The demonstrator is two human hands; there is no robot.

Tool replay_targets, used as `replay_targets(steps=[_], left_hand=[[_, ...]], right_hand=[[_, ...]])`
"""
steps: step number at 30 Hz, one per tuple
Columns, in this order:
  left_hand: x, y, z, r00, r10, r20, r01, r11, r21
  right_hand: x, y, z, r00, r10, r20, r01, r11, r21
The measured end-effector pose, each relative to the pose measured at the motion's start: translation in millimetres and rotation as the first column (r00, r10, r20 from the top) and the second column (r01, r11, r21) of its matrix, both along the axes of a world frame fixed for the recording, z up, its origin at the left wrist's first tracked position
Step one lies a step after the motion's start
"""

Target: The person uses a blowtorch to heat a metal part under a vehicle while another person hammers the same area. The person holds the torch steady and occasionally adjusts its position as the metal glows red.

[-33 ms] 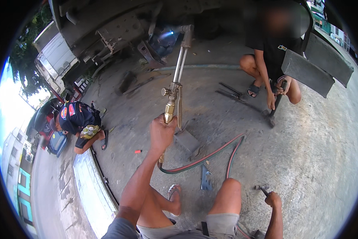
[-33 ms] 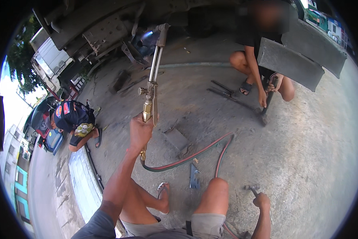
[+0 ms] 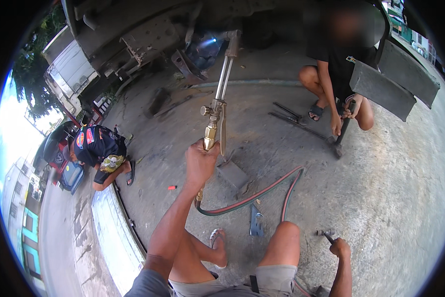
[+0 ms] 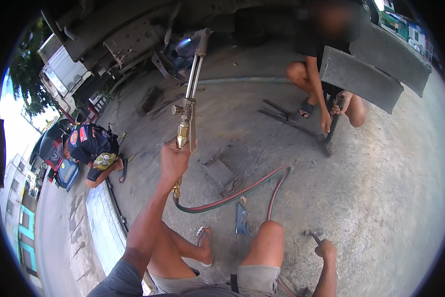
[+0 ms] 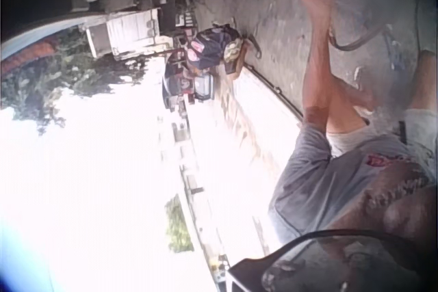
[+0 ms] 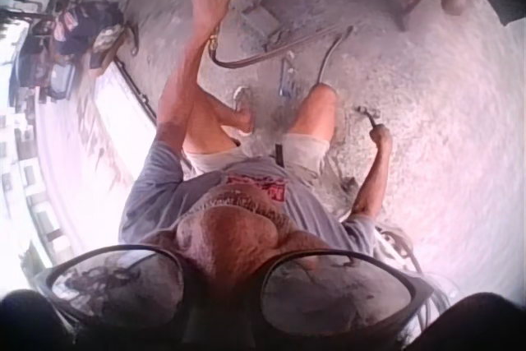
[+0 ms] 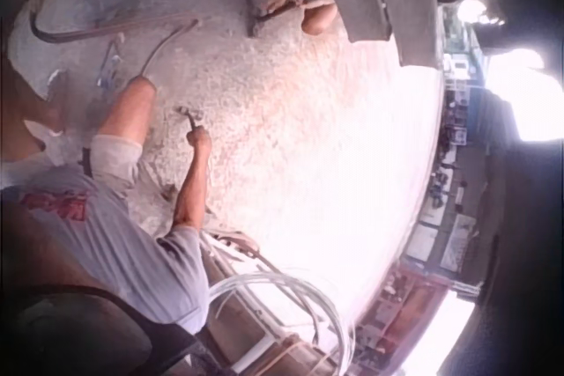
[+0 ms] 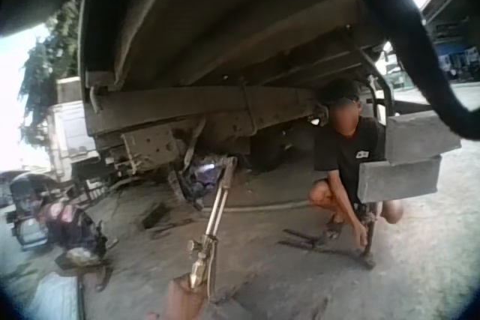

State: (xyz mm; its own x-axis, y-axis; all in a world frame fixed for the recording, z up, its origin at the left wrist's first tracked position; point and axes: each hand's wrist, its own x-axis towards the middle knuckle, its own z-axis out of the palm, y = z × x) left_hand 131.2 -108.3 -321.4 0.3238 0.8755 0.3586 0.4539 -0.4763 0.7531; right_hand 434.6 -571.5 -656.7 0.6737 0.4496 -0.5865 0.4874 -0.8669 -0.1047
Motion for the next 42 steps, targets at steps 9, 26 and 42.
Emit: replay_targets(steps=[9, 26, 42], left_hand=[[17, 15, 9, 0.994, 0.108, -0.005, -0.108, 0.994, 0.009], [28, 27, 12, 0.983, 0.13, 0.127, -0.12, 0.989, -0.081], [25, 34, 13, 0.978, 0.153, 0.143, -0.142, 0.986, -0.088]], right_hand=[[2, 4, 8, 0.989, -0.087, -0.12, 0.085, 0.996, -0.023], [-8, 5, 16, 0.995, -0.05, -0.081, 0.053, 0.998, 0.031], [-17, 26, 25, 0.999, 0.004, -0.054, -0.006, 0.999, -0.032]])
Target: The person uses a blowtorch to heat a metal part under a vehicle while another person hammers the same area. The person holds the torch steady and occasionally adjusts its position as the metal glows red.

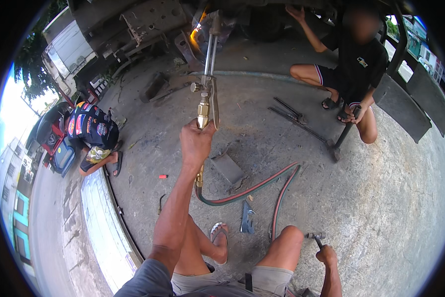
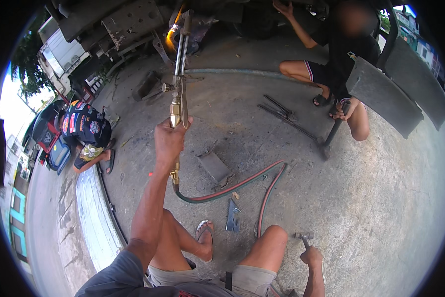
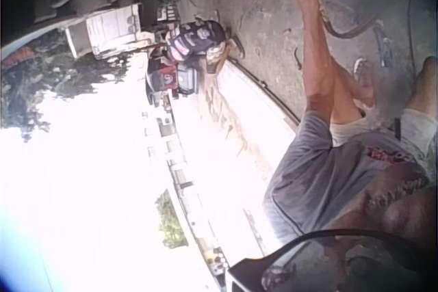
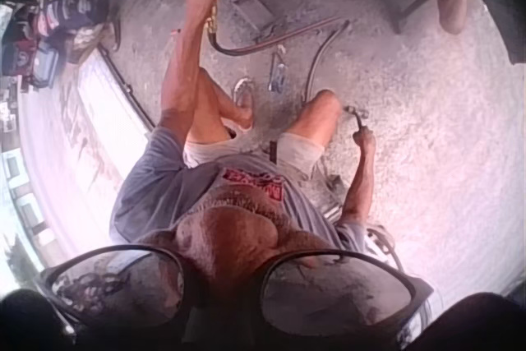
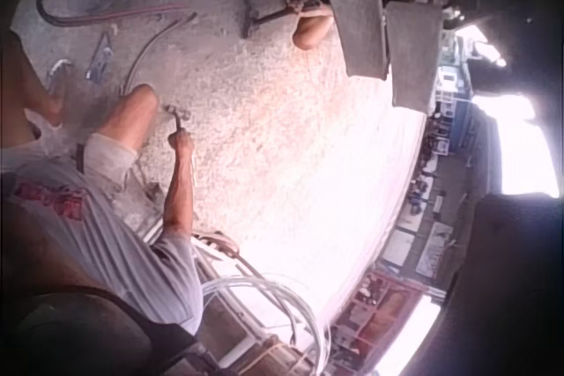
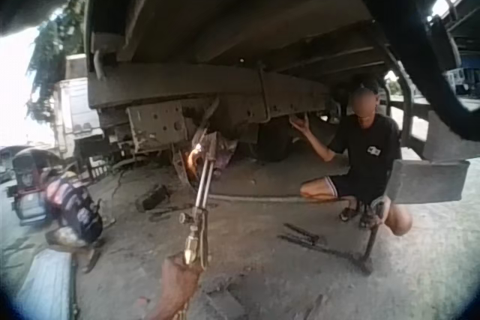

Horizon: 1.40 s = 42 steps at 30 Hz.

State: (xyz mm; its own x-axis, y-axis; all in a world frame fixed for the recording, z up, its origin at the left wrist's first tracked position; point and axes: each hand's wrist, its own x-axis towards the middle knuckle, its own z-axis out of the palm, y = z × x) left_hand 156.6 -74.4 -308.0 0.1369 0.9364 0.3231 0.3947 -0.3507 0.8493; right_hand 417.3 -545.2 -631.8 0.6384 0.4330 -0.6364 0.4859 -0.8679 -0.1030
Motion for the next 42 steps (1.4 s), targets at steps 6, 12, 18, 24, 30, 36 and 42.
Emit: replay_targets(steps=[6, 12, 18, 24, 30, 36, 42], left_hand=[[0, 13, -4, 1.0, -0.026, -0.015, 0.027, 0.995, 0.095], [3, 15, -2, 0.999, -0.021, -0.031, 0.024, 0.997, 0.073], [1, 15, -6, 0.999, -0.044, 0.013, 0.044, 0.998, 0.033], [4, 14, -6, 0.996, -0.074, 0.047, 0.072, 0.997, 0.034], [5, 12, -7, 0.996, -0.078, 0.047, 0.077, 0.997, 0.023], [3, 9, -7, 0.997, -0.076, 0.013, 0.076, 0.997, 0.016], [3, 8, -9, 0.996, -0.08, 0.024, 0.08, 0.997, 0.011]], right_hand=[[-1, -1, -5, 1.0, -0.017, 0.012, 0.017, 1.0, -0.009], [0, -3, -10, 1.0, -0.022, 0.022, 0.022, 1.0, -0.013], [-6, -7, -8, 1.0, -0.015, 0.026, 0.015, 1.0, 0.004], [-7, -10, -12, 1.0, -0.003, 0.025, 0.003, 1.0, 0.017], [-7, -14, -12, 1.0, 0.011, 0.028, -0.011, 0.999, 0.03], [-5, -11, -14, 0.998, -0.047, -0.036, 0.046, 0.998, -0.036], [-5, -13, -17, 0.999, -0.033, -0.016, 0.033, 0.999, -0.032]])
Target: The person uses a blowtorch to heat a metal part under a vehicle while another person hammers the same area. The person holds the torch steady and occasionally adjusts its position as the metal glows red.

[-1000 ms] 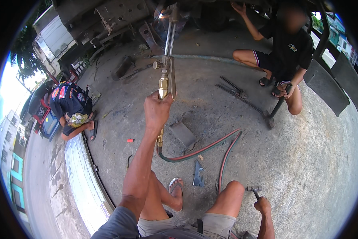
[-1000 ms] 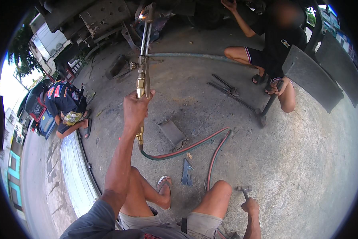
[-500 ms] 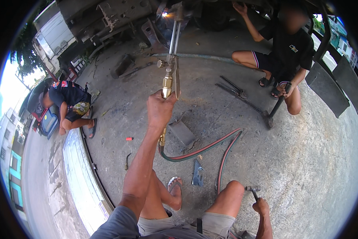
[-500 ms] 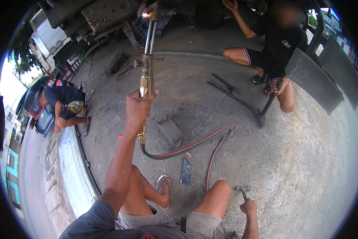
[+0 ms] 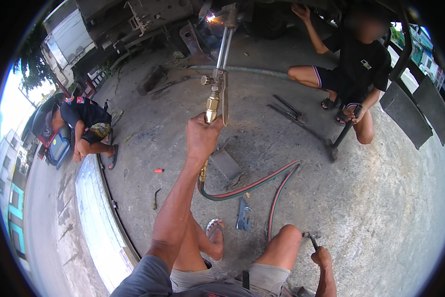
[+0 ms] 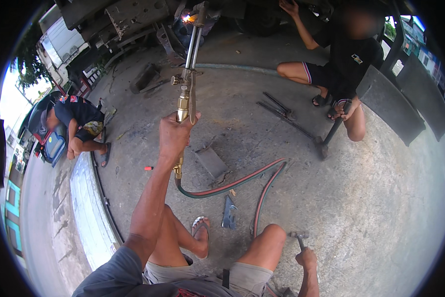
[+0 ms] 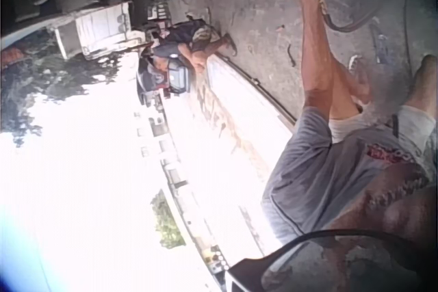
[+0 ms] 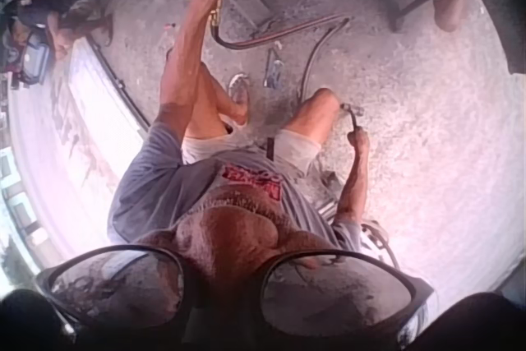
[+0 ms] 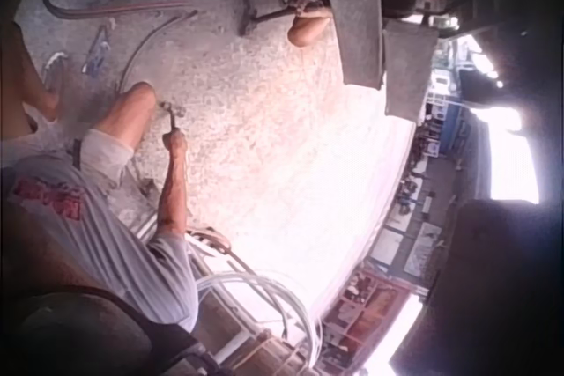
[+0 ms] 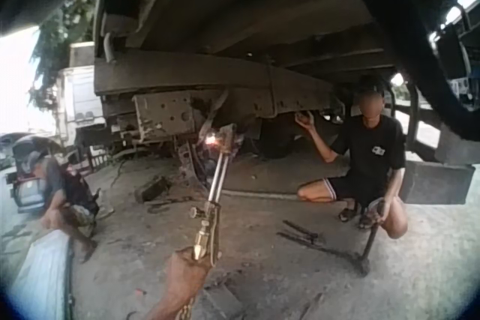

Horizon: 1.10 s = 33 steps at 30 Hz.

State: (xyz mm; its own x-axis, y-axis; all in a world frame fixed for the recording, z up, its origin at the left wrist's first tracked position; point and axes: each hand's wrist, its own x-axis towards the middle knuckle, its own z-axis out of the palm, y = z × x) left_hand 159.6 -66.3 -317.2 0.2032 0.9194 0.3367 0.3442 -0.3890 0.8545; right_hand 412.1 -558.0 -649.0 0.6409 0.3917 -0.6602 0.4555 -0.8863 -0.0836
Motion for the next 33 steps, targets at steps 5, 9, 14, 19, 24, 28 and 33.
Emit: replay_targets(steps=[5, 9, 14, 19, 24, 28, 33], left_hand=[[5, -3, -3, 1.0, -0.013, 0.007, 0.013, 1.0, -0.009], [7, -7, -7, 0.999, -0.031, 0.011, 0.032, 0.999, -0.023], [7, -9, -10, 0.999, -0.038, -0.031, 0.038, 0.999, -0.004], [7, -8, -12, 0.999, -0.041, -0.007, 0.041, 0.999, 0.005], [5, -7, -11, 0.998, -0.055, 0.041, 0.056, 0.998, -0.023], [2, -5, -11, 0.998, -0.043, 0.051, 0.045, 0.998, -0.04], [-1, -6, -8, 0.999, -0.02, 0.026, 0.021, 0.999, -0.039]], right_hand=[[4, -13, -23, 0.991, 0.097, 0.091, -0.106, 0.99, 0.088], [4, -13, -21, 1.0, 0.016, 0.011, -0.017, 0.998, 0.064], [-1, -9, -6, 0.999, -0.032, -0.027, 0.033, 0.998, 0.045], [-4, -10, -3, 0.999, -0.029, -0.021, 0.03, 0.997, 0.07], [-6, -11, -8, 0.999, -0.035, -0.034, 0.037, 0.997, 0.065], [-8, -11, -11, 0.998, -0.046, -0.029, 0.048, 0.996, 0.074], [-9, -10, -11, 0.998, -0.054, -0.028, 0.056, 0.995, 0.085]])
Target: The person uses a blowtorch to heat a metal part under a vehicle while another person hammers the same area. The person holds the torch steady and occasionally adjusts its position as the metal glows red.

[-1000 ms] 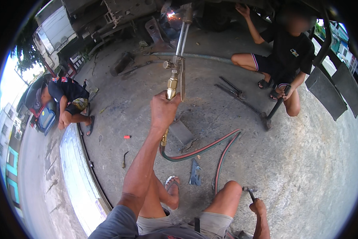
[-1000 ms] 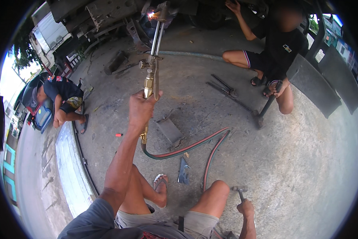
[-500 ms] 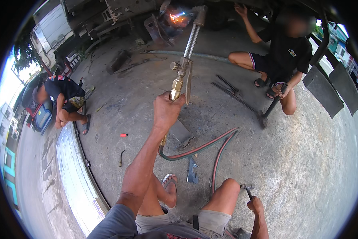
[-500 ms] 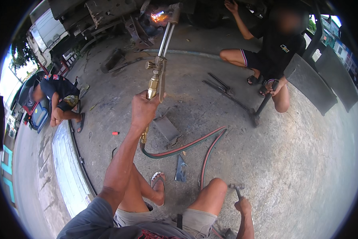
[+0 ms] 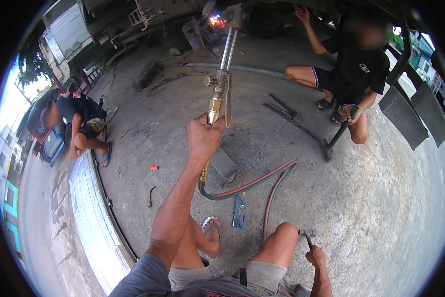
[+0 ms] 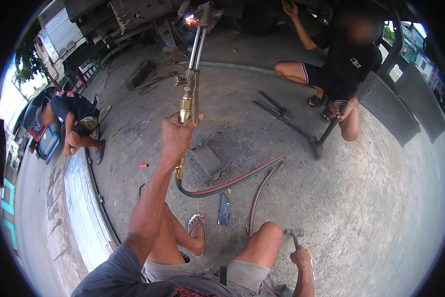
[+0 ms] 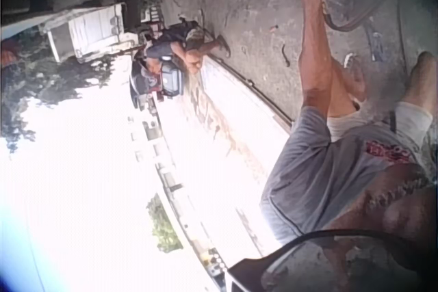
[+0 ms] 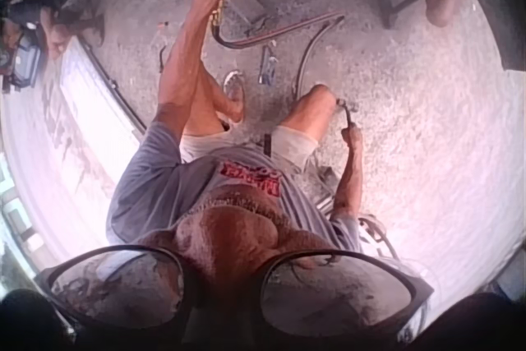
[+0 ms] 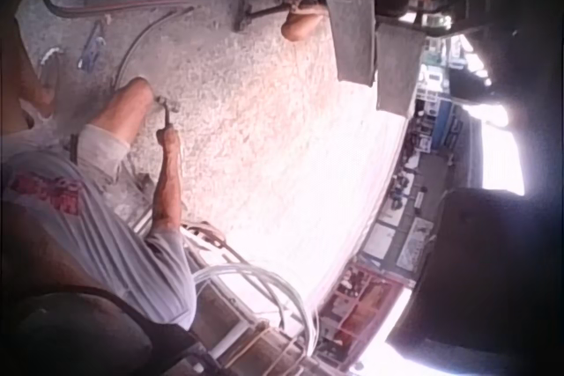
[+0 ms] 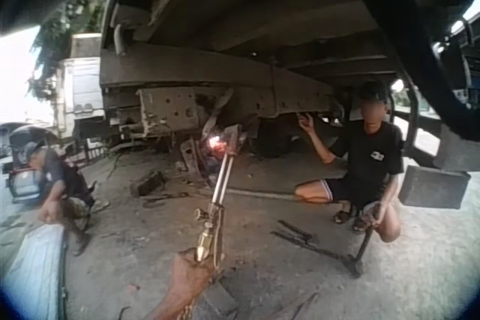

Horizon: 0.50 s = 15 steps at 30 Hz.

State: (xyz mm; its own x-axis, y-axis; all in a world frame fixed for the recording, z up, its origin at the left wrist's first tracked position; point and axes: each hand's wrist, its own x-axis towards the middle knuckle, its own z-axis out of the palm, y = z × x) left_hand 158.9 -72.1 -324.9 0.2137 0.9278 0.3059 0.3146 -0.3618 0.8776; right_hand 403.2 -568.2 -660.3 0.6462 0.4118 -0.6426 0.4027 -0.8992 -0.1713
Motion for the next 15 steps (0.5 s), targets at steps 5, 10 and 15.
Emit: replay_targets(steps=[5, 10, 15], left_hand=[[-1, 1, -2, 1.0, 0.002, 0.003, -0.003, 1.0, 0.012], [0, -4, 4, 0.999, -0.016, 0.044, 0.016, 1.0, 0.001], [0, 0, 5, 0.997, -0.029, 0.073, 0.03, 0.999, -0.016]], right_hand=[[3, -1, -1, 1.0, 0.013, -0.006, -0.013, 1.0, 0.0], [2, 1, 0, 1.0, 0.013, -0.008, -0.013, 1.0, -0.017], [4, -5, -11, 0.992, 0.102, 0.078, -0.105, 0.994, 0.04]])
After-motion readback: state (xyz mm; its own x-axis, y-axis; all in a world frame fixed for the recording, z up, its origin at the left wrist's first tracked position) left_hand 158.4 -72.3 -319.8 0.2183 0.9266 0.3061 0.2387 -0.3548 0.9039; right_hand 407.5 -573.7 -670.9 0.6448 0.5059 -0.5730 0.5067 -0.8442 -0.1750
